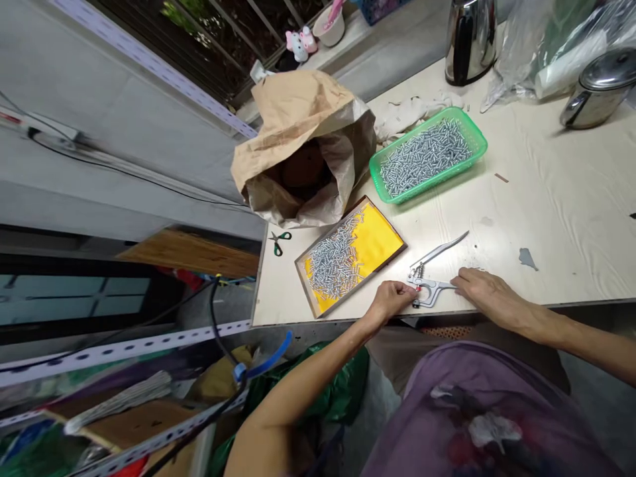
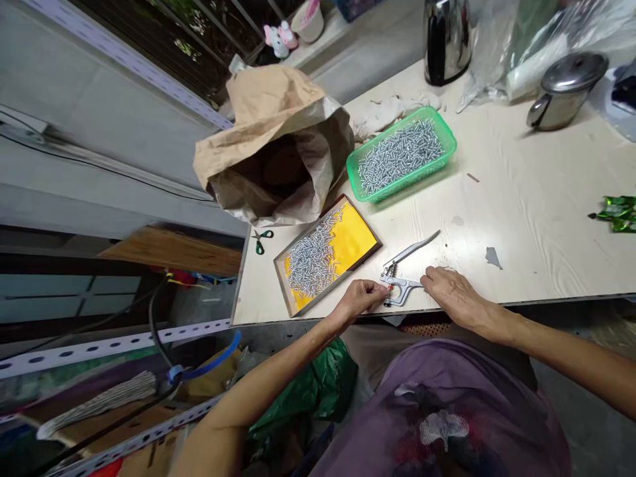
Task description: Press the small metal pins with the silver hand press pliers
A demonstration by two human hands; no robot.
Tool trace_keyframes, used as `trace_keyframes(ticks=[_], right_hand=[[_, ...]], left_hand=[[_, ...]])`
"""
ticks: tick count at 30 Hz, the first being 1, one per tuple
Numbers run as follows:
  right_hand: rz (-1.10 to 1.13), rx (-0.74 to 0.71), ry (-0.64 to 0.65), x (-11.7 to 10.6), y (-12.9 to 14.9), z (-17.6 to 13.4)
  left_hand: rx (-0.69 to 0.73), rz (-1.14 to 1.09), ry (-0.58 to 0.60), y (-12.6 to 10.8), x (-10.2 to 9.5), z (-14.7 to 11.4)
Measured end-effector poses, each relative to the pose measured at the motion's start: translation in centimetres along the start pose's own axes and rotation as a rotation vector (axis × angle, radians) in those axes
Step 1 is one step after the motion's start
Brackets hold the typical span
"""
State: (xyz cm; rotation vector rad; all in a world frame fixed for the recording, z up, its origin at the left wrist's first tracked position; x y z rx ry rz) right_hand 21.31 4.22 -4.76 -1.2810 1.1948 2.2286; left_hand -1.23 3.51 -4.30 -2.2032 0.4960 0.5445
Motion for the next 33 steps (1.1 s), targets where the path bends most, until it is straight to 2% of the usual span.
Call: trace_keyframes(ticks=[5,12,18,22,27,29,30,33], right_hand=[[0.041,-0.011,-0.011,0.8,-0.6,-0.6],[0.050,-0.031,-0.022,0.0,0.5,-0.5],[-0.152,-0.066,-0.061,-1.1,-1.2,1.3],[-0.260,-0.112,0.017,-1.8,-2.7,3.5],[-0.334,-0.125,0.105,-2.4,-2.1,4.9],[-0.333,-0.132,0.107,-2.5,-1.6,5.0],[-0.329,-0.134,0.103,-2.6,-1.5,5.0],[-0.317,-0.131,0.103,-2.6,-1.1,4.8]], left_hand=[[-0.052,-0.013,0.012,0.2,0.3,0.0],[-0.070,0.023,-0.014,-0.3,0.5,-0.1],[-0.073,0.022,0.005,-0.6,0.4,-0.6],[-0.072,0.013,0.001,-0.4,0.5,-0.6],[-0.058,0.075,-0.006,-0.2,0.5,-0.5],[0.009,0.190,-0.045,-0.2,0.3,-1.0],[0.092,0.265,-0.098,-0.4,0.2,-1.3],[0.540,0.455,-0.296,-2.1,0.5,-2.5]])
Point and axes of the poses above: each hand's wrist, its own z-axis towards the middle knuckle, its own x-axis out of the palm, y = z × x, the point moved 3 cm from there along z, towards the middle knuckle, and after that the axes turned 15 degrees about -y, right-handed, at the moved point
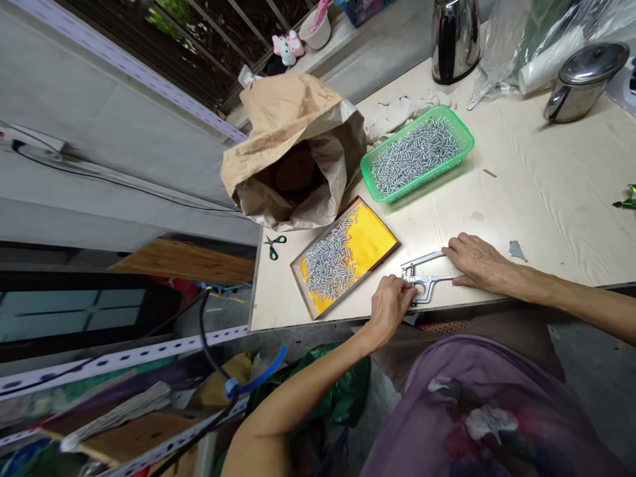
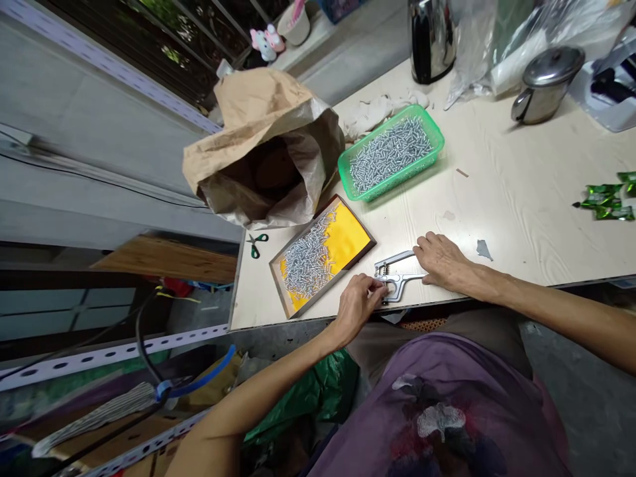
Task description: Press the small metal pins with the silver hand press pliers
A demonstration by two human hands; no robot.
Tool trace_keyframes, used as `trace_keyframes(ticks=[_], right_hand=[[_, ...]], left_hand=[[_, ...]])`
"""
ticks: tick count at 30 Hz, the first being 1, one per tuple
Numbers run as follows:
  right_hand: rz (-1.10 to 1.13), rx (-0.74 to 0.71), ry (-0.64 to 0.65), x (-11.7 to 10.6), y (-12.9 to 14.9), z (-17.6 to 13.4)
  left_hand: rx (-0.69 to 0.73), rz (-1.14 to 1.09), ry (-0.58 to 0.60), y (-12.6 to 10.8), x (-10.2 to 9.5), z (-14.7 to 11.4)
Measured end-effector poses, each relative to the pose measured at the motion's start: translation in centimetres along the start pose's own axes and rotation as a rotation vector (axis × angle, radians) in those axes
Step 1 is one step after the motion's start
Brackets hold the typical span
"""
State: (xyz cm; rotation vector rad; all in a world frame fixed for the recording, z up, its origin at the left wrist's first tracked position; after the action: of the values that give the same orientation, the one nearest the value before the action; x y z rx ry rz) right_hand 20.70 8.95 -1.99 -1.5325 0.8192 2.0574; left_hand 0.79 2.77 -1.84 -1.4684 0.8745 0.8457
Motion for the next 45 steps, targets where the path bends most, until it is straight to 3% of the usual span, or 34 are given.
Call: trace_keyframes(ticks=[2,4,8,12,17,26,30,33,38,42,45], right_hand=[[0.002,0.016,0.001,0.0,0.2,-0.2],[0.012,0.033,-0.008,0.0,0.2,-0.3],[0.076,0.022,-0.013,0.0,-0.1,-0.8],[0.061,0.094,-0.016,-0.1,-0.8,-1.3],[0.082,0.068,-0.062,0.0,-0.7,-1.5],[0.126,0.071,-0.134,1.3,-1.7,-1.6],[0.179,0.031,-0.145,1.2,-3.2,-1.6],[0.164,0.026,-0.155,1.1,-4.4,-0.7],[0.110,0.097,-0.151,0.9,-6.0,2.7],[0.112,0.042,-0.143,0.6,-3.3,5.2],[0.204,-0.213,-0.081,1.0,1.9,6.0]], left_hand=[[0.303,0.034,-0.094,-1.8,0.4,0.2],[0.509,0.044,-0.088,-3.3,1.4,1.0],[0.647,0.077,0.045,-4.6,3.3,3.4],[0.664,0.160,0.136,-5.1,3.4,4.2],[0.674,0.218,0.177,-5.9,3.6,4.4],[0.610,0.117,0.107,-5.8,4.4,5.4],[0.563,0.059,-0.021,-5.4,4.8,3.8],[0.556,-0.043,-0.123,-5.2,6.2,1.7],[0.561,-0.152,-0.116,-5.6,8.4,-1.2],[0.530,-0.178,-0.083,-6.0,8.1,-1.2],[0.498,-0.192,0.019,-6.0,8.2,-0.9]])
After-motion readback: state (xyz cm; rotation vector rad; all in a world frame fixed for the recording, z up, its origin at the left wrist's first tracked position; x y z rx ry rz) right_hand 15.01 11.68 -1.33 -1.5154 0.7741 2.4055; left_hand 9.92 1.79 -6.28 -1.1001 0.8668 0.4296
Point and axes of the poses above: each hand's wrist, its own z-axis towards the middle knuckle, its own x-axis out of the palm, y = z × x, the point moved 3 cm from there along z, towards the middle knuckle, and after that the axes turned 15 degrees about -y, right-handed, at the moved point
